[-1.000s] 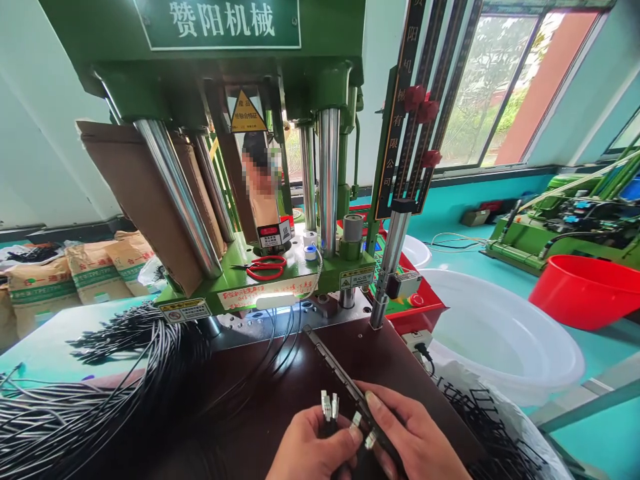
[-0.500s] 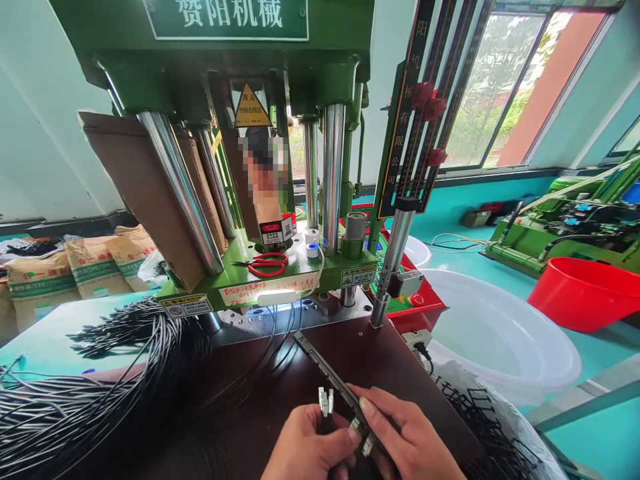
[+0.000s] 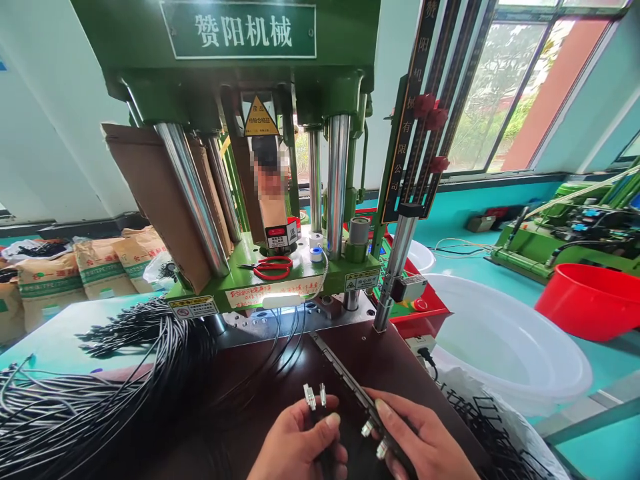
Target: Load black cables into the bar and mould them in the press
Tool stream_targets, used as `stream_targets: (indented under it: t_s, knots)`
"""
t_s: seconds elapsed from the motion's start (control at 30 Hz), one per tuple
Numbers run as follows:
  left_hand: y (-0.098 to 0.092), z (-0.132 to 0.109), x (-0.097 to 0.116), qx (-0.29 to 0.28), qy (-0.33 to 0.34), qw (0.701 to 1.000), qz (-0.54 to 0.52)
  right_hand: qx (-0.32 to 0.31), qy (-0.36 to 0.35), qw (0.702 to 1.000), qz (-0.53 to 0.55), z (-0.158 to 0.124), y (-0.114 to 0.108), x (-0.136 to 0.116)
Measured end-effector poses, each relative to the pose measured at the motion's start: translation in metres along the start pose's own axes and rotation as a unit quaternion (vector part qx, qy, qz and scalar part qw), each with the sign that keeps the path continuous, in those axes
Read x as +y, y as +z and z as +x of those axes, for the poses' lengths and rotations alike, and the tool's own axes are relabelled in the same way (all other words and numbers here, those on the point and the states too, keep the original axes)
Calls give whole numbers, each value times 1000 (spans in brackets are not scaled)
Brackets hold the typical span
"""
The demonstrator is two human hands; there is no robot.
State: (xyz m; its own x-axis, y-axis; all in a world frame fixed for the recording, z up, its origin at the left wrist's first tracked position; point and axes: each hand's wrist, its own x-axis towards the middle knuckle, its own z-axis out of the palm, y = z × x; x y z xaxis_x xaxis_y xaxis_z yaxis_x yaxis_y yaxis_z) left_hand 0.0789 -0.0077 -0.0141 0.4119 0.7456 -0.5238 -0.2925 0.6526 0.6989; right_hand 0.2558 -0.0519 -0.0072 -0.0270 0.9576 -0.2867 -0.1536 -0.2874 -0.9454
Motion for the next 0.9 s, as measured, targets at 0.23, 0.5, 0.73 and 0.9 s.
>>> stream_targets:
  t_s: [0.23, 0.5, 0.73, 0.9]
  knots:
    - [7, -8, 6, -13, 11, 1000, -10, -4, 4, 1000, -11, 1, 0, -1]
    - [9, -2, 5, -34, 9, 998, 60, -8, 22, 999, -29, 2, -3, 0]
    - [13, 1, 0, -24, 39, 989, 142, 18, 17, 999, -25, -2, 2, -3]
    - [18, 0, 0, 6, 50, 981, 187, 20, -3, 1000, -17, -3, 5, -6]
